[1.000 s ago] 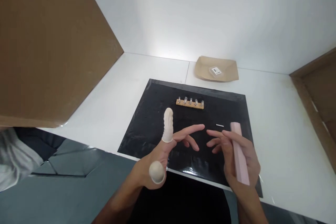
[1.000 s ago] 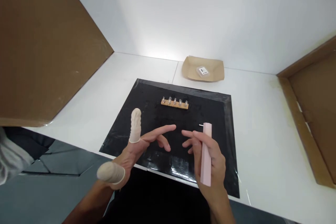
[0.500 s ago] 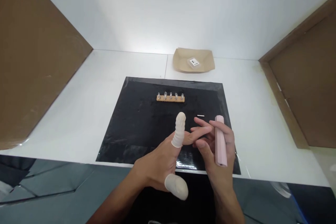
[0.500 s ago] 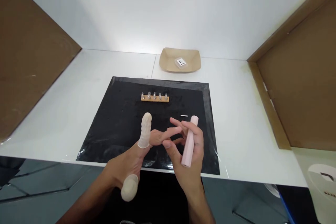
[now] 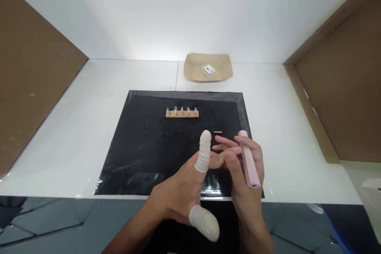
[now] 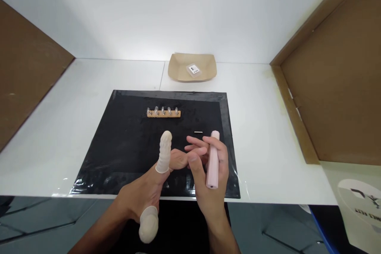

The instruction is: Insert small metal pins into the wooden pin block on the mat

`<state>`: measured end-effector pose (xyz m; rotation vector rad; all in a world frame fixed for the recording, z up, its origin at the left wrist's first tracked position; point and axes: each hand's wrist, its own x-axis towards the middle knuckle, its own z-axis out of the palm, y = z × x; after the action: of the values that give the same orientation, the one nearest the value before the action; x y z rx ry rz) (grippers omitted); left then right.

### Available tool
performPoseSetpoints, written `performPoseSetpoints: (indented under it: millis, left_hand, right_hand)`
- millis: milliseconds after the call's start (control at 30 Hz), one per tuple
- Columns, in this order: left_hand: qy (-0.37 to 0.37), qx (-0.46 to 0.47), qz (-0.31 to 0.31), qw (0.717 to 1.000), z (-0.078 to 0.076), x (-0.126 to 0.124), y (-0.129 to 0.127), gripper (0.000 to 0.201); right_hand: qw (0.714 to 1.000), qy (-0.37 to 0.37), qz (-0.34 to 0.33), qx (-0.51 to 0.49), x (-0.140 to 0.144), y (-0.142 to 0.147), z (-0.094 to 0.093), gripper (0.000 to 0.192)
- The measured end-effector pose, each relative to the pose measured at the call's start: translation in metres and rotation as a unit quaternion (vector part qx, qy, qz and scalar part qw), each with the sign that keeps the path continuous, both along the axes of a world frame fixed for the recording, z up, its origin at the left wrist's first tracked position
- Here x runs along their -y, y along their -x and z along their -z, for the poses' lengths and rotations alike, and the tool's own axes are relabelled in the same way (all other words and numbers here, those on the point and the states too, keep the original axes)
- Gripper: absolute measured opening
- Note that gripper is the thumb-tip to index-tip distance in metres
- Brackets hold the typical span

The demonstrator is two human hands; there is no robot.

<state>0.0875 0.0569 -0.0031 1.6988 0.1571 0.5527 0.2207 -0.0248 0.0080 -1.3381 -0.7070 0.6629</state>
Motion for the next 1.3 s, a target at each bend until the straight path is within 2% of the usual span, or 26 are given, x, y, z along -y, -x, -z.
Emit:
performPoseSetpoints:
  millis: [133, 233, 367, 533, 633, 767, 967, 1100, 1200, 1300]
  left_hand:
    - [0.028, 0.007, 0.015, 0.999, -0.004, 0.001, -0.009, 0.149]
    - [0.074, -0.023, 0.03, 0.997, -0.007, 0.0, -0.015, 0.149]
    - [0.104, -0.02, 0.031, 0.994, 0.002, 0.002, -0.02, 0.152]
    - [0.097, -0.023, 0.028, 0.995, 0.017, 0.009, -0.027, 0.149]
    - [0.097, -0.022, 0.029, 0.995, 0.013, 0.009, -0.034, 0.146]
    - [0.099, -0.026, 0.058, 0.993, 0.006, 0.009, -0.042, 0.148]
    - [0.075, -0.042, 0.068, 0.994, 0.016, 0.025, -0.04, 0.155]
    - [0.076, -0.038, 0.069, 0.994, 0.008, 0.024, -0.035, 0.143]
    - [0.097, -0.069, 0.066, 0.991, -0.005, 0.018, -0.03, 0.129]
    - [0.099, -0.093, 0.057, 0.989, -0.011, 0.015, -0.022, 0.116]
  right_hand:
    - [0.998, -0.024, 0.029, -0.053, -0.001, -0.001, 0.0, 0.025]
    - [0.996, -0.026, 0.045, -0.076, -0.003, -0.002, -0.001, 0.02]
    - [0.992, -0.014, 0.044, -0.115, -0.008, -0.004, -0.002, 0.019]
    - [0.981, 0.015, 0.082, -0.175, -0.015, -0.01, -0.002, 0.032]
    - [0.969, 0.052, 0.113, -0.214, -0.018, -0.012, -0.006, 0.043]
    - [0.96, 0.089, 0.15, -0.218, -0.015, -0.016, -0.009, 0.054]
    - [0.958, 0.075, 0.205, -0.184, -0.011, -0.016, -0.004, 0.055]
    - [0.957, 0.098, 0.206, -0.182, -0.009, -0.011, -0.003, 0.059]
    - [0.96, 0.111, 0.172, -0.189, -0.004, -0.007, -0.003, 0.064]
    - [0.966, 0.099, 0.126, -0.202, 0.003, -0.004, -0.003, 0.061]
